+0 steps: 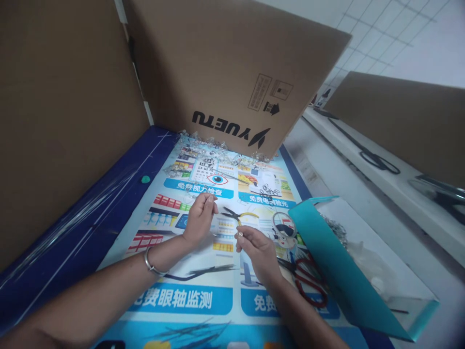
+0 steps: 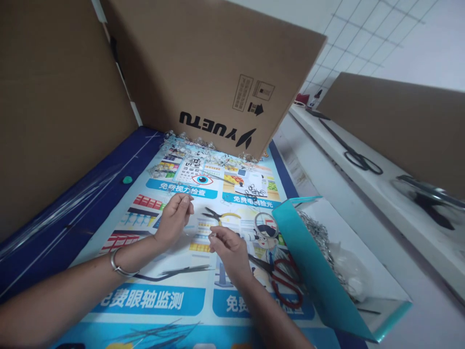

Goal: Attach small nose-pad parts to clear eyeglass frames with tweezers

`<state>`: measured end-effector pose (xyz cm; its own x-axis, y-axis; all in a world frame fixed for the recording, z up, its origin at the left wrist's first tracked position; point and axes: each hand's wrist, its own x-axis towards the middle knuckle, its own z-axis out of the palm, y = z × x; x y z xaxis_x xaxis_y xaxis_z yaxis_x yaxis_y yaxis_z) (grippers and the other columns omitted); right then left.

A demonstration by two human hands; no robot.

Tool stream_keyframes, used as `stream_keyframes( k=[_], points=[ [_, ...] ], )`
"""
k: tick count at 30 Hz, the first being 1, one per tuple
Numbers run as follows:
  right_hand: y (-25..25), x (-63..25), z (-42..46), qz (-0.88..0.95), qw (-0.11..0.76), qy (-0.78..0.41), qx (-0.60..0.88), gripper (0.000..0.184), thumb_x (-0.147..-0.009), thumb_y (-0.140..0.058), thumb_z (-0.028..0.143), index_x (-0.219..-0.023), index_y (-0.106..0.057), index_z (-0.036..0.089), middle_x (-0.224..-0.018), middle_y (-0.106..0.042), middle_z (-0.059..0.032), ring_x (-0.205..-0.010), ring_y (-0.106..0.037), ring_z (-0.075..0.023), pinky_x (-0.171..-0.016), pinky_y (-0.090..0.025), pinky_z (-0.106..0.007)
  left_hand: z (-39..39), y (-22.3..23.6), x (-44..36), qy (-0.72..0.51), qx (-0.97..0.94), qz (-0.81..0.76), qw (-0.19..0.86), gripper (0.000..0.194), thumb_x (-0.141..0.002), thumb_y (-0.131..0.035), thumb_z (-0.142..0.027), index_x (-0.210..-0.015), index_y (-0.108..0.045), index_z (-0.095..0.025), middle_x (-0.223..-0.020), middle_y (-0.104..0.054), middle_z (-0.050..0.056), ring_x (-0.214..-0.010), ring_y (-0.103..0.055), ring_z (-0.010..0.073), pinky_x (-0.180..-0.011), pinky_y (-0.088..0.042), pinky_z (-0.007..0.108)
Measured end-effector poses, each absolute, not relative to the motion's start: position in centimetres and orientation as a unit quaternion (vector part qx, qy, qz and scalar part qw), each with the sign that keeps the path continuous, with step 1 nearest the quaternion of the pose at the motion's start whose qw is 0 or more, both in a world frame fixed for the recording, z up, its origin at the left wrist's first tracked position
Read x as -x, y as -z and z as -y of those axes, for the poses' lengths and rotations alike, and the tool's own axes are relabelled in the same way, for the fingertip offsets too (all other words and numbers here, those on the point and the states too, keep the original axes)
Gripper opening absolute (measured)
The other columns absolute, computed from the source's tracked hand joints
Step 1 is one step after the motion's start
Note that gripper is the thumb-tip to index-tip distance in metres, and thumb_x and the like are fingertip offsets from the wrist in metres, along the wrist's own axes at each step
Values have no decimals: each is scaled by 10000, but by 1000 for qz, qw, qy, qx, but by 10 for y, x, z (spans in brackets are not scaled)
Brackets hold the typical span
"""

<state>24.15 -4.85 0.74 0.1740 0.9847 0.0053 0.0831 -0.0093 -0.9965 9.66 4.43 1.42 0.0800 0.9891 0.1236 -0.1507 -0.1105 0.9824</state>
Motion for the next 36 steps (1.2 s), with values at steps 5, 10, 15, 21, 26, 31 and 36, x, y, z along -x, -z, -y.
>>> stream_keyframes(
  k=[5,10,15,21,26,31,36],
  points=[
    [-12,-243,48,508,509,-398,570,180,-731,-607,256,-906,-620,216,-696,-553,26,-575,-507,-89,-564,-423,-228,-44,-14,-97,-542,-522,-404,520,234,-874,-394,-365,-801,-518,-180,-590,-476,-39,-410,-334,58,-430,-311,187],
    [-13,-243,48,499,518,-409,562,164,-716,-616,231,-879,-617,217,-703,-538,27,-579,-497,-87,-550,-410,-221,-43,-14,-98,-548,-526,-408,507,227,-859,-418,-363,-804,-533,-175,-578,-490,-30,-422,-361,68,-436,-328,191],
    [-11,-242,48,490,524,-422,554,129,-712,-621,225,-839,-611,209,-741,-566,14,-596,-487,-90,-561,-401,-228,-44,-13,-97,-543,-536,-406,503,219,-866,-405,-356,-827,-528,-180,-584,-487,-31,-428,-364,69,-443,-327,191],
    [-12,-243,49,492,500,-442,559,147,-711,-623,234,-853,-626,198,-786,-615,-11,-603,-502,-103,-576,-415,-245,-44,-12,-97,-536,-544,-402,505,213,-874,-390,-358,-842,-512,-186,-597,-478,-34,-429,-353,65,-441,-315,188],
    [-14,-243,49,499,494,-434,564,166,-709,-624,265,-857,-634,193,-797,-616,-17,-615,-503,-108,-571,-416,-241,-44,-13,-96,-532,-546,-404,505,208,-873,-392,-358,-847,-504,-184,-607,-474,-32,-439,-358,64,-442,-314,183],
    [-14,-243,50,510,481,-429,569,176,-719,-609,279,-871,-646,198,-776,-609,-12,-641,-499,-113,-589,-414,-242,-45,-14,-95,-536,-545,-407,499,204,-877,-386,-346,-845,-505,-183,-619,-472,-26,-461,-376,68,-448,-317,180],
    [-14,-244,50,517,470,-419,580,181,-724,-600,293,-873,-655,206,-744,-602,-4,-641,-497,-119,-586,-412,-243,-46,-18,-93,-542,-564,-412,466,203,-872,-393,-342,-815,-501,-181,-616,-478,-24,-507,-422,85,-517,-362,196]
  ],
)
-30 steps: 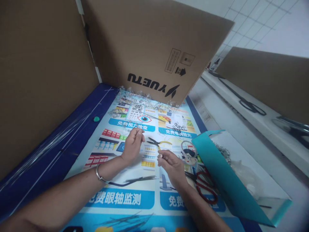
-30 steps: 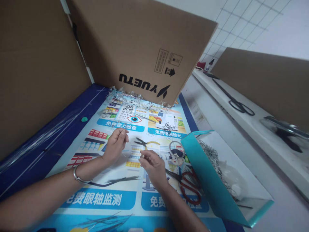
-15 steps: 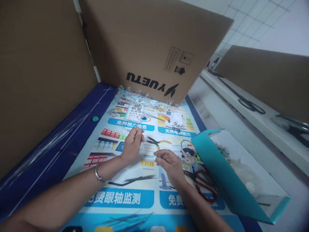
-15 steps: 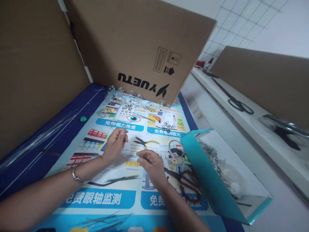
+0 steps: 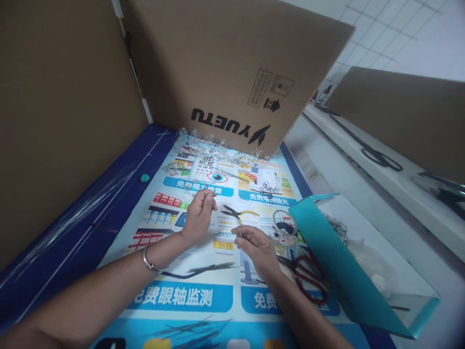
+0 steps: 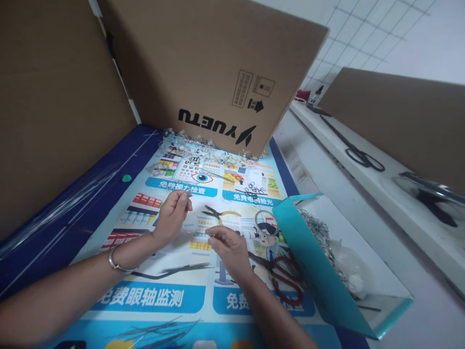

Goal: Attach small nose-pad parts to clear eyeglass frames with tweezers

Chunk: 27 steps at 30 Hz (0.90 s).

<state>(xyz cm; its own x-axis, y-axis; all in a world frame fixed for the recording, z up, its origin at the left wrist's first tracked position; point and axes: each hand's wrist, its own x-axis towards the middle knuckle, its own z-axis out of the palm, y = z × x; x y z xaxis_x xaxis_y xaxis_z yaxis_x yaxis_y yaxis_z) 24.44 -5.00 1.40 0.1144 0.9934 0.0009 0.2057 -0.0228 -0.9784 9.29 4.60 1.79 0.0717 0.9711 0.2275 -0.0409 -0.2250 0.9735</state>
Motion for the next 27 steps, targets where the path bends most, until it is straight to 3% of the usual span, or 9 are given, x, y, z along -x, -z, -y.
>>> stream_keyframes(
  k=[7,21,27],
  points=[
    [-10,-247,49,530,486,-414,559,135,-736,-594,270,-854,-633,216,-824,-609,-10,-683,-511,-121,-619,-424,-244,-46,-21,-89,-528,-644,-413,370,177,-892,-344,-276,-844,-487,-183,-642,-487,-20,-649,-496,113,-701,-390,241],
    [-6,-248,49,580,471,-361,557,146,-743,-591,265,-876,-640,229,-866,-582,-27,-693,-528,-123,-641,-457,-255,-45,-22,-88,-523,-655,-417,352,169,-885,-348,-268,-872,-496,-187,-635,-497,-21,-626,-498,113,-683,-393,243],
    [-9,-244,48,577,469,-352,569,144,-718,-606,257,-848,-643,210,-805,-584,-21,-625,-519,-111,-587,-448,-243,-40,-18,-95,-529,-585,-421,448,201,-862,-399,-345,-846,-522,-186,-618,-503,-20,-526,-455,97,-546,-385,212]
  ],
)
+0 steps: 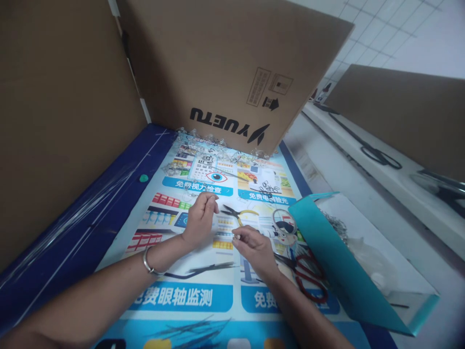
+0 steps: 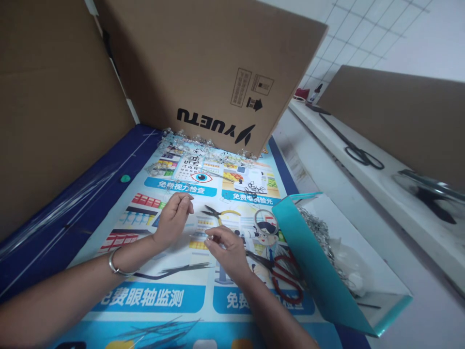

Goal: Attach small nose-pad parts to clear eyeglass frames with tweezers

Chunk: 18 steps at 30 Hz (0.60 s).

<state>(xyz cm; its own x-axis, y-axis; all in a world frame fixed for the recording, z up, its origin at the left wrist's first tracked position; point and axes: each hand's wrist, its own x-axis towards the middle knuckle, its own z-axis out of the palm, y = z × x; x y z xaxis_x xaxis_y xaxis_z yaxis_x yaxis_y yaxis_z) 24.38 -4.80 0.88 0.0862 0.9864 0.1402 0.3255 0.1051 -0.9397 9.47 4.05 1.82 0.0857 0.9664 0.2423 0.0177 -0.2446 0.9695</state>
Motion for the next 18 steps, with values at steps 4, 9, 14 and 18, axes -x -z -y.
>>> stream_keyframes(
  k=[4,9,14,18],
  points=[
    [-7,-241,48,573,467,-366,566,147,-718,-612,264,-852,-639,209,-794,-585,-11,-635,-524,-112,-594,-444,-240,-36,-11,-104,-529,-487,-416,557,241,-843,-426,-397,-768,-505,-183,-581,-481,-35,-407,-349,61,-412,-315,181],
    [-9,-232,46,596,453,-371,550,159,-726,-609,263,-874,-651,224,-788,-599,-10,-674,-542,-129,-640,-447,-259,-25,-3,-115,-523,-356,-391,668,237,-816,-455,-425,-781,-457,-191,-599,-453,-60,-360,-277,31,-338,-218,149],
    [-16,-222,44,646,445,-308,538,163,-713,-618,220,-864,-669,253,-703,-578,2,-673,-527,-139,-658,-436,-272,-7,-5,-122,-466,-244,-375,764,242,-771,-501,-400,-700,-411,-187,-567,-448,-62,-401,-395,57,-395,-349,176],
    [-15,-230,41,624,446,-268,584,209,-691,-637,224,-895,-665,262,-700,-534,12,-631,-494,-124,-630,-424,-259,-3,-8,-120,-419,-251,-331,808,267,-752,-547,-406,-696,-411,-184,-597,-471,-45,-471,-468,80,-400,-351,175]
  ],
)
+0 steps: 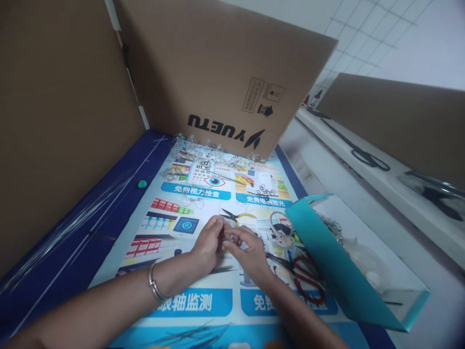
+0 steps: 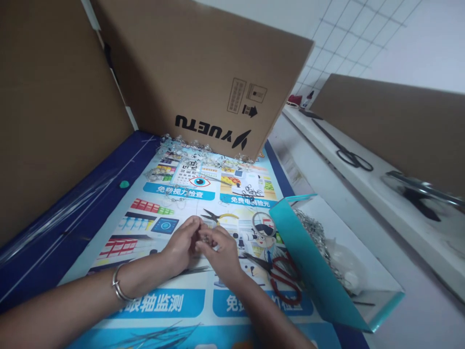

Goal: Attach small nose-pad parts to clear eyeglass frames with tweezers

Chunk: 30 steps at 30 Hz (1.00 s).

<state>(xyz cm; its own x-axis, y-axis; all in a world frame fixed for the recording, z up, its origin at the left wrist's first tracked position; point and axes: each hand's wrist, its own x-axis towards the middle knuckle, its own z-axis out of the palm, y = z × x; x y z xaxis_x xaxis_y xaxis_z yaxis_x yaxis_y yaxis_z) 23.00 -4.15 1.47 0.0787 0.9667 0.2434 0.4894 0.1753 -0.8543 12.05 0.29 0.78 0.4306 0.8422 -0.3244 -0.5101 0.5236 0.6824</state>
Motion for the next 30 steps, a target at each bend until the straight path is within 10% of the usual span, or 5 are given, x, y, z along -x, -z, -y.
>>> stream_keyframes(
  k=[16,23,30],
  points=[
    [-29,-249,44,515,419,-429,612,158,-677,-643,298,-733,-552,182,-616,-580,23,-558,-521,-113,-518,-397,-224,-12,-7,-113,-222,-306,-205,903,258,-704,-678,-322,-739,-498,-140,-569,-493,-30,-429,-467,38,-421,-352,142],
    [-63,-283,80,643,313,-179,675,224,-724,-573,326,-925,-580,226,-831,-617,-19,-652,-550,-140,-592,-436,-256,-13,-11,-111,-249,-332,-236,879,314,-661,-719,-296,-715,-452,-139,-663,-592,17,-511,-517,47,-432,-340,123],
    [-120,-437,134,523,119,55,842,105,-631,-635,401,-660,-654,302,-764,-671,-56,-639,-610,-202,-528,-410,-294,-17,-4,-112,-255,-335,-268,866,314,-667,-711,-321,-736,-463,-140,-697,-610,35,-599,-574,82,-473,-397,135]
  ],
)
